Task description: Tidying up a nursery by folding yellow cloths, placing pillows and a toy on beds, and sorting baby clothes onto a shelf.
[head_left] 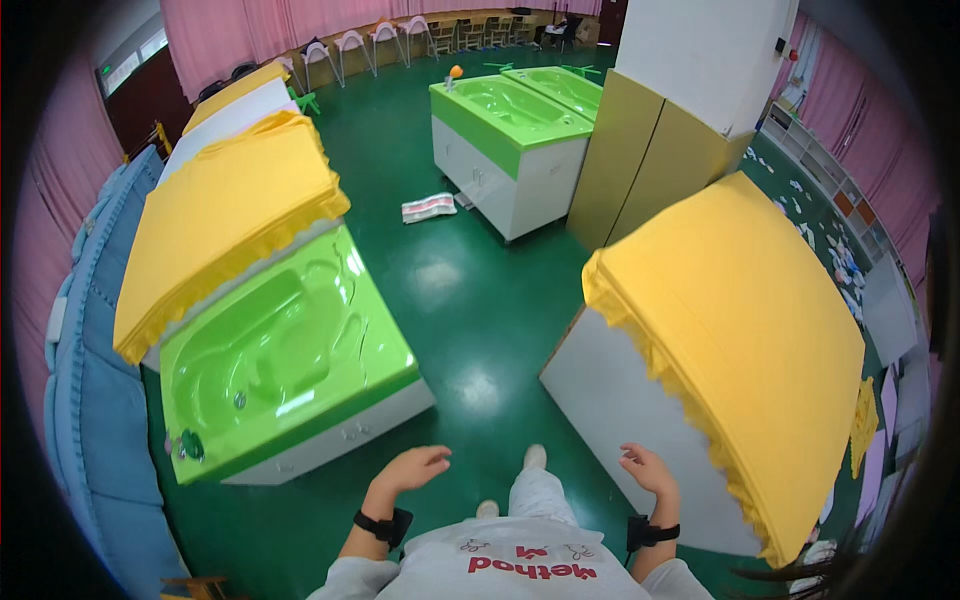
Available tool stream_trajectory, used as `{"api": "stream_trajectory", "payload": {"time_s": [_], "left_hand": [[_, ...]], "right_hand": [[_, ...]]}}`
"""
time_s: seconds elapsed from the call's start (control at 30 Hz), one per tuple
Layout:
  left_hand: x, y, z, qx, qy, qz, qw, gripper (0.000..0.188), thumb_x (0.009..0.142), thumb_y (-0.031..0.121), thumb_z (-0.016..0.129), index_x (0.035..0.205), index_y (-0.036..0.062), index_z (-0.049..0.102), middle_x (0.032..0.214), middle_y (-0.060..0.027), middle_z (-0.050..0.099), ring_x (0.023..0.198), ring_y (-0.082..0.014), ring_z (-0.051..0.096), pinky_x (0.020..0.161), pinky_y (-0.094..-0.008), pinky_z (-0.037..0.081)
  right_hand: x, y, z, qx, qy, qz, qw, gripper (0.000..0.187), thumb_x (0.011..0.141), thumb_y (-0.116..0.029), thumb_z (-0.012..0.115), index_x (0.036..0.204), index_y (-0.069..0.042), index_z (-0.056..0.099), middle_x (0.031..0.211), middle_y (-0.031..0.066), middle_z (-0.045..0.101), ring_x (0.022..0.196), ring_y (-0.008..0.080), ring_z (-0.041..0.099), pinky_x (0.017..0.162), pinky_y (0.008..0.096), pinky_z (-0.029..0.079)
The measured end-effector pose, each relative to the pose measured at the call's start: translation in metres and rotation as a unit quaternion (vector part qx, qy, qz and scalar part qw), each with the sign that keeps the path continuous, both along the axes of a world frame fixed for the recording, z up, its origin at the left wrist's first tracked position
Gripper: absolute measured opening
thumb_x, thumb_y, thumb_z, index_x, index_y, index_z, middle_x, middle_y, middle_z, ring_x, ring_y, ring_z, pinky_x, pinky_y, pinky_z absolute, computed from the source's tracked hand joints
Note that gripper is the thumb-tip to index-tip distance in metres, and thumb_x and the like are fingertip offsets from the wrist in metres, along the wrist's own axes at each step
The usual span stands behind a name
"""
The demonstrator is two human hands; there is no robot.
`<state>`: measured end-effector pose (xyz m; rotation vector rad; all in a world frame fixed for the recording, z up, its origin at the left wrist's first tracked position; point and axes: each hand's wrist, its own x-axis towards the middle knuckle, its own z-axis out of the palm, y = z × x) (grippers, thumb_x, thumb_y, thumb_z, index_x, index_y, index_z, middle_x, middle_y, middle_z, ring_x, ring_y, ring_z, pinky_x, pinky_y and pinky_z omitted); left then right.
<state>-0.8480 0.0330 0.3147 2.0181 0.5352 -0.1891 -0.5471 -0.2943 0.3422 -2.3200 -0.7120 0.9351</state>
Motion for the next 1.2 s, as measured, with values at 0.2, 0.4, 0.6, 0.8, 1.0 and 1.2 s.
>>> {"api": "stream_trajectory", "payload": {"time_s": [0.2, 0.4, 0.6, 0.8, 1.0, 1.2], "left_hand": [[0.109, 0.105, -0.033, -0.025, 0.065, -0.015, 0.997, 0.044, 0.085, 0.035, 0.050, 0.115, 0.0032, 0.050, 0.103, -0.0165, 0.059, 0.095, -0.0291, 0.057, 0.080, -0.0353, 0.045], [0.200, 0.215, 0.024, -0.054, -0.014, 0.175, 0.983, 0.040, 0.087, 0.030, 0.051, 0.116, 0.0024, 0.051, 0.108, -0.0114, 0.058, 0.100, -0.0209, 0.055, 0.085, -0.0311, 0.043], [0.184, 0.306, 0.016, -0.090, -0.084, 0.469, 0.874, 0.030, 0.085, 0.019, 0.054, 0.109, 0.0011, 0.055, 0.092, -0.0076, 0.061, 0.084, -0.0139, 0.057, 0.076, -0.0264, 0.045], [0.225, 0.449, -0.003, -0.108, -0.138, 0.558, 0.811, 0.027, 0.087, 0.015, 0.053, 0.108, -0.0009, 0.054, 0.097, -0.0080, 0.060, 0.089, -0.0137, 0.057, 0.078, -0.0260, 0.045], [0.292, 0.644, 0.047, -0.001, -0.144, 0.495, 0.857, 0.026, 0.083, 0.012, 0.055, 0.107, 0.0006, 0.054, 0.102, -0.0106, 0.058, 0.095, -0.0182, 0.054, 0.083, -0.0286, 0.042], [0.340, 0.828, 0.015, 0.200, -0.104, 0.542, 0.810, 0.037, 0.079, 0.011, 0.057, 0.113, -0.0006, 0.047, 0.114, -0.0195, 0.050, 0.108, -0.0328, 0.047, 0.093, -0.0378, 0.036]], "right_hand": [[0.130, 0.175, -0.002, 0.148, 0.131, 0.154, 0.968, 0.035, 0.087, -0.024, 0.052, 0.117, -0.005, 0.049, 0.100, 0.0101, 0.060, 0.090, 0.0202, 0.057, 0.078, 0.0306, 0.045], [0.219, 0.427, 0.038, 0.092, -0.015, 0.378, 0.921, 0.039, 0.085, -0.030, 0.051, 0.115, -0.006, 0.050, 0.100, 0.0124, 0.060, 0.089, 0.0255, 0.058, 0.076, 0.0337, 0.045], [0.249, 0.658, 0.050, 0.123, 0.018, 0.511, 0.851, 0.039, 0.084, -0.029, 0.051, 0.116, -0.007, 0.050, 0.107, 0.0136, 0.057, 0.093, 0.0267, 0.056, 0.079, 0.0350, 0.045], [0.271, 0.877, 0.038, 0.144, -0.056, 0.606, 0.780, 0.039, 0.084, -0.026, 0.054, 0.116, -0.005, 0.048, 0.114, 0.0133, 0.051, 0.093, 0.0258, 0.054, 0.082, 0.0341, 0.044], [0.343, 1.012, 0.037, 0.137, 0.026, 0.535, 0.833, 0.040, 0.083, -0.025, 0.055, 0.117, -0.005, 0.049, 0.115, 0.0127, 0.052, 0.097, 0.0253, 0.054, 0.083, 0.0341, 0.044], [0.431, 1.170, -0.017, 0.077, 0.035, 0.438, 0.895, 0.042, 0.081, -0.023, 0.058, 0.117, -0.004, 0.049, 0.114, 0.0146, 0.052, 0.097, 0.0249, 0.054, 0.084, 0.0332, 0.043]]}}
